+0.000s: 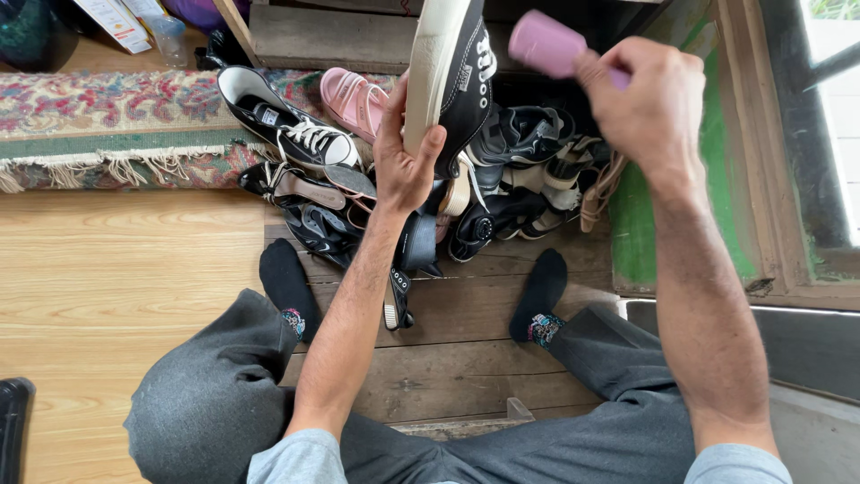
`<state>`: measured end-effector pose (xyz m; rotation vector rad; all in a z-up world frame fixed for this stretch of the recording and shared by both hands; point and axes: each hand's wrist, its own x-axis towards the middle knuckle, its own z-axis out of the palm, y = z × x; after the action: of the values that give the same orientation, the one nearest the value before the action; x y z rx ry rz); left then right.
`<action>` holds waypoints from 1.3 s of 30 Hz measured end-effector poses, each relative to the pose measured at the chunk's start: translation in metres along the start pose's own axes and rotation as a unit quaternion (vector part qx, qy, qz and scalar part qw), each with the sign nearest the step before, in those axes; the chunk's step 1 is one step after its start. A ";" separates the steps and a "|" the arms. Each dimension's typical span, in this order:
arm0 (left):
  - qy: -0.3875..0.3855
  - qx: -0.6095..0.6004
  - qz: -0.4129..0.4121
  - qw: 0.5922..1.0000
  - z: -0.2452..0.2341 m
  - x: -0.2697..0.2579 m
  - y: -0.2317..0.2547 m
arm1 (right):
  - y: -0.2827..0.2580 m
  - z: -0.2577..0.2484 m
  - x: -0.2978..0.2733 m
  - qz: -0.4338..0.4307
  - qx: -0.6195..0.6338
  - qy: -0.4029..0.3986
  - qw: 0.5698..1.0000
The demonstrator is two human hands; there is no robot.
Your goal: The person cleans a black sneaker using a pink brush, scrubbing the upper, sides, and sole. The person then unties and re-laces the shoe, threading the laces through the eyelets and tying them.
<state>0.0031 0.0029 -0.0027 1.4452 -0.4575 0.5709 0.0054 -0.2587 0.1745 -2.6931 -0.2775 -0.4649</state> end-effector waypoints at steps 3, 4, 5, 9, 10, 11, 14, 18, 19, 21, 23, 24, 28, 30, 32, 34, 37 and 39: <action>0.013 -0.003 -0.064 0.998 0.006 -0.002 -0.003 | -0.009 -0.002 -0.002 0.062 0.202 -0.003 0.977; 0.015 0.000 -0.073 0.997 0.007 -0.003 -0.004 | -0.016 0.001 -0.003 0.096 0.284 -0.016 0.954; 0.017 0.004 -0.081 0.997 0.009 -0.006 -0.004 | -0.023 0.006 -0.003 0.081 0.264 -0.029 0.961; 0.009 0.026 -0.130 0.991 0.012 -0.008 -0.010 | -0.045 0.032 -0.011 0.077 0.211 -0.119 0.967; 0.014 0.009 -0.119 0.993 0.012 -0.008 -0.011 | -0.047 0.036 -0.013 0.086 0.206 -0.152 0.963; 0.018 -0.007 -0.108 0.994 0.011 -0.008 -0.012 | -0.047 0.037 -0.016 0.060 0.184 -0.190 0.962; 0.047 -0.012 -0.126 0.991 0.000 -0.001 -0.017 | -0.044 0.043 -0.021 -0.026 0.088 -0.281 0.955; 0.096 0.009 -0.097 0.991 -0.010 0.004 -0.013 | -0.039 0.033 -0.017 -0.079 -0.007 -0.299 0.951; 0.095 0.008 -0.096 0.991 -0.011 0.006 -0.012 | -0.041 0.029 -0.015 -0.074 -0.002 -0.296 0.952; 0.097 0.003 -0.098 0.990 -0.009 0.008 -0.011 | -0.043 0.013 -0.013 -0.023 0.034 -0.303 0.952; 0.090 0.023 -0.089 0.992 -0.009 0.007 -0.009 | -0.048 0.000 -0.010 -0.005 0.073 -0.263 0.962; 0.087 0.033 -0.084 0.992 -0.007 0.006 -0.009 | -0.050 -0.006 -0.011 -0.011 0.094 -0.222 0.971; 0.063 -0.029 -0.144 0.987 0.002 0.006 -0.007 | -0.052 0.001 -0.009 -0.017 0.147 -0.105 0.983; 0.051 -0.022 -0.132 0.990 0.005 0.004 -0.004 | -0.051 0.015 -0.007 0.003 0.135 -0.117 0.984; 0.045 -0.035 -0.113 0.992 0.007 0.003 -0.003 | -0.048 0.029 -0.008 0.010 0.140 -0.130 0.982; 0.049 -0.082 -0.116 0.989 0.008 0.003 -0.006 | -0.045 0.038 -0.012 0.004 0.160 -0.147 0.976; 0.073 -0.112 -0.131 0.982 0.000 0.005 -0.011 | -0.041 0.045 -0.013 -0.037 0.141 -0.282 0.948; 0.089 -0.011 -0.109 0.990 -0.009 0.007 -0.010 | -0.042 0.042 -0.010 -0.002 0.064 -0.346 0.936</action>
<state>0.0142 0.0118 -0.0068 1.3874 -0.1602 0.5114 -0.0025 -0.2047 0.1491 -2.6258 -0.4815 0.5086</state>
